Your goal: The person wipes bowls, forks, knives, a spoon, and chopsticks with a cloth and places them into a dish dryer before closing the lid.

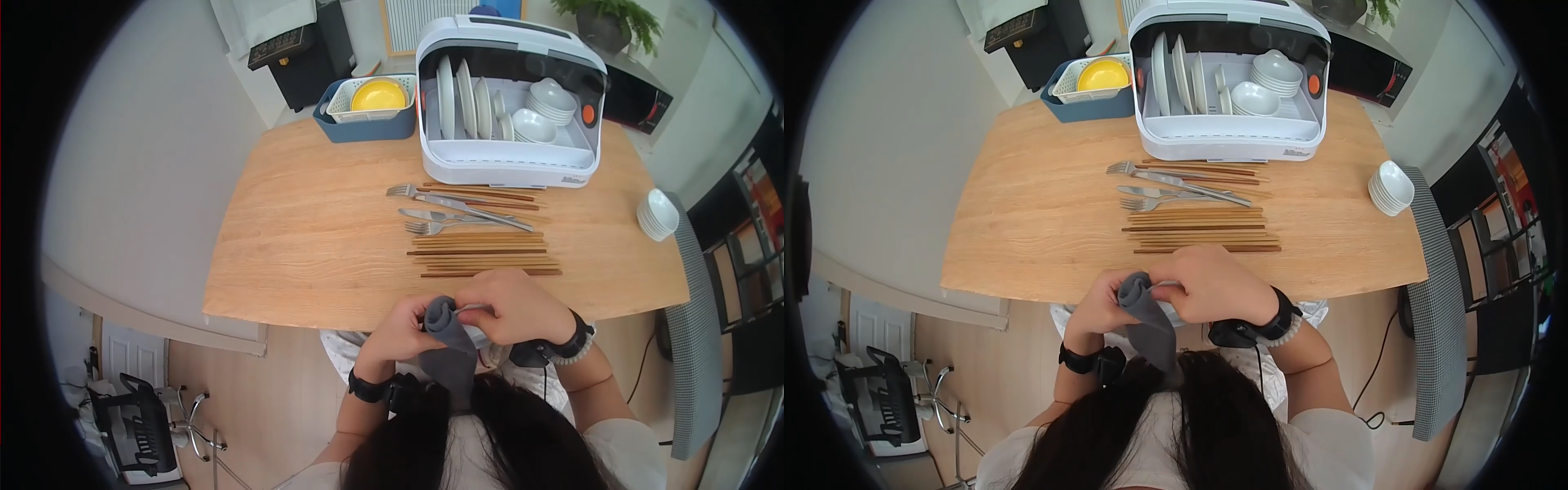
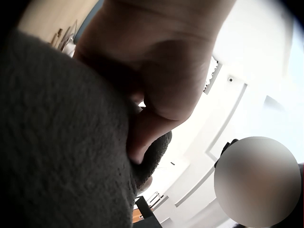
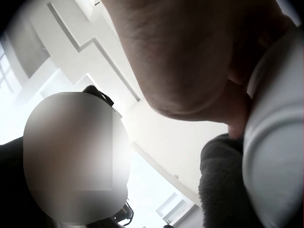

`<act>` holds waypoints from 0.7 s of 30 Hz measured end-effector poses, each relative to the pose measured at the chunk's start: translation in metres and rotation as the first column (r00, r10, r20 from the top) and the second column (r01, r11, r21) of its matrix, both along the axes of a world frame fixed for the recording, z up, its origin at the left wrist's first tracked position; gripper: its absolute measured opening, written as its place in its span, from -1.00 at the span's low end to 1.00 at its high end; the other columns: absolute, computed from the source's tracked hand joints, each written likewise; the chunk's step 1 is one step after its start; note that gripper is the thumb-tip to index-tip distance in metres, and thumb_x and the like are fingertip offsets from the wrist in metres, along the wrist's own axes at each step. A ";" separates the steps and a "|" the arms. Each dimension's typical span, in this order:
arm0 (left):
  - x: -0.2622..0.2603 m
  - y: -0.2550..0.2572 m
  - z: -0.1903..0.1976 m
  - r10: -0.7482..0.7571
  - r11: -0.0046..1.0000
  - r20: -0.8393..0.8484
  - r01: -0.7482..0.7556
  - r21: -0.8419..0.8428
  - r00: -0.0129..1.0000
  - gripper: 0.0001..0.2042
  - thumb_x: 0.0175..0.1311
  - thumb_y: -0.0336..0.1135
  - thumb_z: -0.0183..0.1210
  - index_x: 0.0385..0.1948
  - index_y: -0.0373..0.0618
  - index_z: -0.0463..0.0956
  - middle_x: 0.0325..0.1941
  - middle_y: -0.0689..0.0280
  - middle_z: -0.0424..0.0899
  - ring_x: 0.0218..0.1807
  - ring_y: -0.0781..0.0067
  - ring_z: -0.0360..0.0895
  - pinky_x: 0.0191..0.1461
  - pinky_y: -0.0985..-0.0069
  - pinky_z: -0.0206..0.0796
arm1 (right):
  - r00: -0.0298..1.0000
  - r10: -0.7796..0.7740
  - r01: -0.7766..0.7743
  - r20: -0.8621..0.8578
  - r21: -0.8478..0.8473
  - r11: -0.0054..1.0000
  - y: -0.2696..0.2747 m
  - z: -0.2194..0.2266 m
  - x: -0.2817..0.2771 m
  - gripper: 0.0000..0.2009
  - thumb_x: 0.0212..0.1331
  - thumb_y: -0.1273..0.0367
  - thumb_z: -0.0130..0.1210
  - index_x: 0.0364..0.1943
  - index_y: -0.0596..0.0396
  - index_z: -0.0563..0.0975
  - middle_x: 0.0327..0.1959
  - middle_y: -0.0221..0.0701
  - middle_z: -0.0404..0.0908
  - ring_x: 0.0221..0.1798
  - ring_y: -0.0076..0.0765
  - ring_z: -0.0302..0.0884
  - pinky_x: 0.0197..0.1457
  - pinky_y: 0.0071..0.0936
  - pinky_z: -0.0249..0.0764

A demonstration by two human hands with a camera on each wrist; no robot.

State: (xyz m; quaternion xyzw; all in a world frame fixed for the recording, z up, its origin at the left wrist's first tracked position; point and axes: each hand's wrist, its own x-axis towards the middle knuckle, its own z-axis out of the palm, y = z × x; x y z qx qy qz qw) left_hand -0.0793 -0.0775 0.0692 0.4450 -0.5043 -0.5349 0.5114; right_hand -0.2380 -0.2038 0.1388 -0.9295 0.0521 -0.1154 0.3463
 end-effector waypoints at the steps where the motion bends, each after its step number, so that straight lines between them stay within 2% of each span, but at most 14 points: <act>1: 0.001 0.000 -0.002 0.095 0.994 -0.109 -0.099 -0.038 0.990 -0.67 -0.18 -0.58 0.25 -0.27 -0.25 0.45 -0.35 0.45 0.52 -0.28 0.68 0.41 -0.18 0.68 0.27 | 0.999 -0.055 0.055 0.001 -0.014 0.998 0.000 0.006 -0.001 -0.92 -0.01 0.46 0.08 -0.40 0.10 0.53 -0.61 -0.34 0.45 -0.53 -0.32 0.37 -0.40 -0.51 0.31; 2: 0.002 0.000 -0.003 0.184 0.978 -0.222 -0.201 -0.061 0.958 -0.67 -0.17 -0.55 0.26 -0.27 -0.26 0.44 -0.35 0.43 0.52 -0.27 0.66 0.43 -0.17 0.66 0.28 | 0.999 -0.054 0.054 0.005 -0.017 0.998 0.001 0.001 0.002 -0.92 -0.01 0.46 0.08 -0.40 0.10 0.53 -0.61 -0.34 0.45 -0.53 -0.32 0.37 -0.40 -0.51 0.31; 4: -0.004 -0.001 -0.001 0.282 0.937 -0.360 -0.336 -0.094 0.889 -0.65 -0.17 -0.52 0.27 -0.25 -0.27 0.43 -0.34 0.39 0.52 -0.26 0.61 0.44 -0.18 0.65 0.30 | 0.901 -0.382 0.189 0.206 0.605 0.773 0.005 -0.020 0.007 -0.87 0.05 0.37 0.13 -0.39 0.14 0.54 -0.60 -0.45 0.48 -0.56 -0.53 0.34 -0.44 -0.61 0.28; 5: -0.006 -0.002 0.001 0.359 0.879 -0.494 -0.465 -0.106 0.792 -0.63 -0.17 -0.48 0.28 -0.24 -0.28 0.41 -0.33 0.36 0.53 -0.26 0.57 0.46 -0.18 0.63 0.31 | 0.873 -0.450 0.211 0.188 0.686 0.696 0.003 -0.025 0.003 -0.83 0.07 0.36 0.15 -0.35 0.20 0.53 -0.55 -0.53 0.45 -0.48 -0.72 0.28 -0.41 -0.70 0.26; 9: -0.010 -0.005 -0.004 0.443 0.800 -0.577 -0.593 -0.090 0.686 -0.58 -0.20 -0.44 0.30 -0.23 -0.30 0.37 -0.37 0.32 0.51 -0.30 0.51 0.48 -0.19 0.61 0.34 | 0.835 -0.441 0.171 0.328 0.607 0.776 0.000 -0.039 -0.006 -0.85 0.09 0.38 0.11 -0.34 0.21 0.51 -0.52 -0.52 0.46 -0.47 -0.70 0.28 -0.40 -0.68 0.27; 11: -0.010 -0.003 -0.014 0.413 0.847 -0.536 -0.527 -0.073 0.737 -0.60 -0.19 -0.46 0.28 -0.24 -0.30 0.38 -0.38 0.34 0.52 -0.31 0.54 0.47 -0.20 0.62 0.33 | 0.891 -0.380 0.036 0.247 0.797 0.603 0.002 -0.033 -0.014 -0.88 0.11 0.41 0.08 -0.39 0.20 0.50 -0.52 -0.49 0.41 -0.46 -0.65 0.26 -0.38 -0.68 0.26; 12: -0.010 -0.002 -0.016 0.377 0.885 -0.495 -0.462 -0.057 0.783 -0.62 -0.19 -0.48 0.27 -0.24 -0.29 0.40 -0.39 0.35 0.52 -0.32 0.56 0.47 -0.21 0.63 0.32 | 0.890 -0.384 0.040 0.245 0.798 0.602 -0.001 -0.026 -0.018 -0.88 0.11 0.41 0.08 -0.39 0.20 0.50 -0.52 -0.49 0.41 -0.46 -0.65 0.26 -0.38 -0.68 0.26; 13: -0.009 -0.002 -0.010 0.373 0.887 -0.497 -0.458 -0.056 0.784 -0.62 -0.19 -0.48 0.27 -0.24 -0.29 0.40 -0.39 0.35 0.52 -0.32 0.56 0.47 -0.21 0.63 0.32 | 0.930 -0.280 0.066 0.238 0.643 0.763 -0.006 -0.016 -0.021 -0.90 0.07 0.42 0.08 -0.42 0.18 0.49 -0.55 -0.44 0.42 -0.48 -0.55 0.31 -0.38 -0.61 0.28; 14: -0.009 -0.003 0.001 0.291 0.940 -0.274 -0.327 -0.095 0.917 -0.65 -0.19 -0.51 0.25 -0.26 -0.28 0.42 -0.38 0.36 0.53 -0.32 0.59 0.45 -0.21 0.63 0.31 | 0.963 -0.178 0.067 0.204 0.456 0.887 -0.010 -0.009 -0.023 -0.92 0.04 0.43 0.08 -0.45 0.16 0.48 -0.58 -0.39 0.43 -0.50 -0.46 0.36 -0.39 -0.55 0.31; 15: -0.010 -0.003 0.007 0.183 0.978 -0.033 -0.185 -0.099 0.983 -0.67 -0.20 -0.55 0.23 -0.28 -0.27 0.44 -0.38 0.38 0.54 -0.33 0.62 0.44 -0.22 0.64 0.30 | 0.962 -0.182 0.072 0.201 0.458 0.886 -0.012 -0.005 -0.021 -0.92 0.04 0.43 0.08 -0.45 0.16 0.48 -0.58 -0.39 0.43 -0.50 -0.46 0.36 -0.39 -0.55 0.31; 17: -0.016 -0.008 0.006 0.142 0.988 0.093 -0.135 -0.077 0.986 -0.69 -0.20 -0.57 0.22 -0.30 -0.27 0.46 -0.38 0.39 0.54 -0.32 0.64 0.43 -0.22 0.63 0.29 | 0.999 0.038 -0.041 -0.038 -0.090 0.995 -0.011 0.000 -0.015 -0.92 -0.09 0.43 0.10 -0.49 0.13 0.48 -0.59 -0.27 0.45 -0.44 -0.17 0.45 -0.38 -0.33 0.34; 18: -0.018 -0.011 0.007 0.100 0.994 0.220 -0.090 -0.054 0.970 -0.71 -0.20 -0.59 0.21 -0.32 -0.27 0.47 -0.37 0.40 0.55 -0.31 0.66 0.42 -0.22 0.63 0.29 | 0.999 0.035 -0.039 -0.035 -0.095 0.995 -0.010 0.003 -0.015 -0.92 -0.09 0.43 0.10 -0.49 0.13 0.48 -0.59 -0.27 0.45 -0.44 -0.17 0.45 -0.38 -0.33 0.34; 20: -0.019 -0.011 0.011 0.109 0.994 0.153 -0.103 -0.049 0.982 -0.75 -0.17 -0.62 0.16 -0.34 -0.28 0.48 -0.38 0.37 0.55 -0.29 0.65 0.44 -0.18 0.61 0.30 | 0.990 -0.010 -0.005 -0.140 -0.106 0.994 -0.010 0.013 -0.014 -0.89 -0.17 0.42 0.11 -0.49 0.09 0.49 -0.56 -0.23 0.48 -0.36 -0.02 0.44 -0.34 -0.17 0.32; 21: -0.020 -0.008 0.008 0.234 0.969 -0.022 -0.235 -0.076 0.972 -0.76 -0.14 -0.60 0.16 -0.33 -0.28 0.48 -0.38 0.33 0.56 -0.28 0.59 0.46 -0.15 0.58 0.31 | 0.991 -0.015 0.000 -0.136 -0.114 0.994 -0.013 0.017 -0.015 -0.89 -0.17 0.42 0.11 -0.49 0.09 0.49 -0.56 -0.23 0.48 -0.36 -0.02 0.44 -0.34 -0.17 0.32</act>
